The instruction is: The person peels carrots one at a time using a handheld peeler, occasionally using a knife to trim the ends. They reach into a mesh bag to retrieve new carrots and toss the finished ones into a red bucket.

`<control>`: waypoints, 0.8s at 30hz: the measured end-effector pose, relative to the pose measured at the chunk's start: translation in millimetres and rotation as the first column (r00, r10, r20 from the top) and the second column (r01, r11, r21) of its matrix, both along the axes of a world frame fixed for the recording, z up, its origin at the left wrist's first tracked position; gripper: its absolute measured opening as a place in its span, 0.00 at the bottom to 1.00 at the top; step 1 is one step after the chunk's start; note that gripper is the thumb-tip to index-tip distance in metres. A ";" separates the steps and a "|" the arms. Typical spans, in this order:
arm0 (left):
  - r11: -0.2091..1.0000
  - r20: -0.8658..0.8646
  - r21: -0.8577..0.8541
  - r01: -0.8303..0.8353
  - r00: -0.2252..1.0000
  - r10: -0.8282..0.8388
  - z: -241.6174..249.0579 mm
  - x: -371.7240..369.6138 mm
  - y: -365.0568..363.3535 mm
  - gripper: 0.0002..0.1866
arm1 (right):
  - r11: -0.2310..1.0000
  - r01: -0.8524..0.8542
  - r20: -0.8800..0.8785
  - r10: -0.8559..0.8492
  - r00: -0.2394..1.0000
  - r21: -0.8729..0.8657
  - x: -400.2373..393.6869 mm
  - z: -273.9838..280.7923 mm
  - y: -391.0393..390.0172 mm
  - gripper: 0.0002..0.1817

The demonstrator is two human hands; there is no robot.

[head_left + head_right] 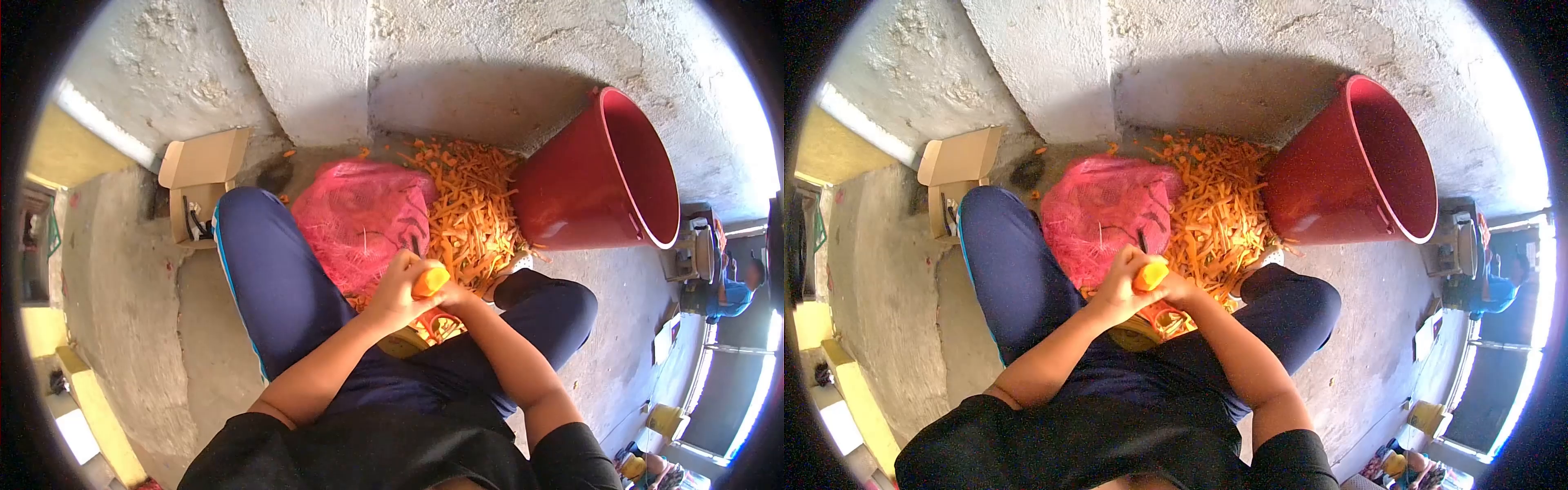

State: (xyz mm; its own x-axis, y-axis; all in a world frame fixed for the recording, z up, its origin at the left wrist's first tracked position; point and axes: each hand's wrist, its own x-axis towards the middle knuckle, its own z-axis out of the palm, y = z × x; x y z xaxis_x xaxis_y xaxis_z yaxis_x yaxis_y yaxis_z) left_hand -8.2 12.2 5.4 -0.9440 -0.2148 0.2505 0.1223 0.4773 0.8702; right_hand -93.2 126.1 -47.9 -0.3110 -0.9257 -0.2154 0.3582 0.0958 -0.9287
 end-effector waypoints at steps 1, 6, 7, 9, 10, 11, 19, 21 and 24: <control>0.998 -0.003 0.027 -0.057 0.998 0.057 -2.5 0.0 -1.1 0.22 | 0.997 0.005 0.087 -0.012 0.996 0.074 -8.5 4.6 -2.0 0.13; 0.962 0.086 0.201 -0.185 0.982 0.171 -3.5 1.1 -13.1 0.20 | 0.977 0.089 0.106 -0.111 0.988 0.195 -28.7 6.4 0.7 0.09; 0.959 0.098 0.193 -0.209 0.976 0.193 -7.9 1.4 -15.0 0.20 | 0.973 0.127 0.087 -0.146 0.985 0.191 -28.9 11.9 0.4 0.08; 0.951 0.121 0.175 -0.257 0.964 0.238 -14.5 1.8 -19.2 0.20 | 0.963 0.203 0.050 -0.215 0.975 0.179 -28.7 23.6 -0.2 0.08; 0.939 0.132 0.239 -0.246 0.967 0.220 -14.3 2.0 -20.4 0.20 | 0.954 0.230 0.077 -0.249 0.966 0.193 -28.6 26.5 0.7 0.08; 0.923 0.143 0.304 -0.235 0.969 0.200 -13.7 1.8 -21.3 0.20 | 0.944 0.257 0.104 -0.282 0.954 0.208 -29.1 28.6 2.4 0.08; 0.952 0.410 0.259 -0.164 0.911 0.046 -12.6 3.8 -18.1 0.20 | 0.930 0.293 -0.001 -0.300 0.954 0.223 -31.0 38.1 7.2 0.09; 0.931 0.385 0.310 -0.192 0.921 0.061 -11.5 2.1 -19.6 0.19 | 0.894 0.206 -0.548 0.052 0.835 0.399 -31.8 47.8 11.3 0.10; 0.939 0.254 0.301 -0.163 0.963 0.086 -12.5 1.5 -22.8 0.17 | 0.859 0.162 -0.706 0.277 0.652 0.486 -27.5 60.9 14.6 0.12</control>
State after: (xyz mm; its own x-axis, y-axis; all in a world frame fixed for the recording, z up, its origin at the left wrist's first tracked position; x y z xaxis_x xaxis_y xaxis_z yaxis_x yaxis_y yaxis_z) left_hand -6.6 -10.6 -7.1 -0.9276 -0.3662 -0.0744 -0.1453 0.1701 0.9747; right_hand -120.7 140.7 13.0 -0.5123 -0.7882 -0.3410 -0.4393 0.5817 -0.6845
